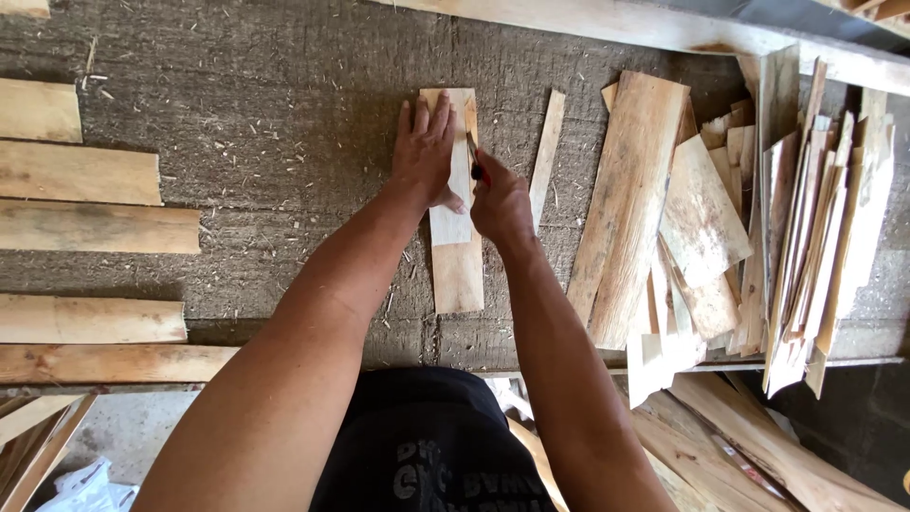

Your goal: Sorting through wood veneer strips and cutting a piece to size using a utility knife on a workbench.

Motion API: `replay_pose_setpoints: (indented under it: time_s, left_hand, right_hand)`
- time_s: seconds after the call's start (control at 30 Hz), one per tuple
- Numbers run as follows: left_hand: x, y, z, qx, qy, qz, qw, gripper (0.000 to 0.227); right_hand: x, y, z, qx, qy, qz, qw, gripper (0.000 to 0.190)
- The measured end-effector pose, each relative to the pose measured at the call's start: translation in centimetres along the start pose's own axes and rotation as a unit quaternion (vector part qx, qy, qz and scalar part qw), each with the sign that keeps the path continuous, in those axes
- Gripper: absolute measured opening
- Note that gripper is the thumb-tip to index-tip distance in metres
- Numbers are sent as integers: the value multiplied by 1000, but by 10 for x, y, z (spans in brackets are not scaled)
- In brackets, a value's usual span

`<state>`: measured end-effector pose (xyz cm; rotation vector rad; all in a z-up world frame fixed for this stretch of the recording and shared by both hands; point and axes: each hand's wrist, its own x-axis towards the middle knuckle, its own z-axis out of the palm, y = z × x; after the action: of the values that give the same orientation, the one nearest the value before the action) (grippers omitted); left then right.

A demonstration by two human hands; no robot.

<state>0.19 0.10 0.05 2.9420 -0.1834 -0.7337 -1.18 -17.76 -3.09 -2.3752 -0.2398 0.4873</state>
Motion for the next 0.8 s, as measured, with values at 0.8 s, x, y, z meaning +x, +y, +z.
replay_pose_setpoints:
  time_s: [0.8]
  left_hand:
    - [4, 0, -2, 31, -25, -9, 999, 173]
  right_hand:
    - [-42, -34, -19, -70, -97, 134, 984, 42]
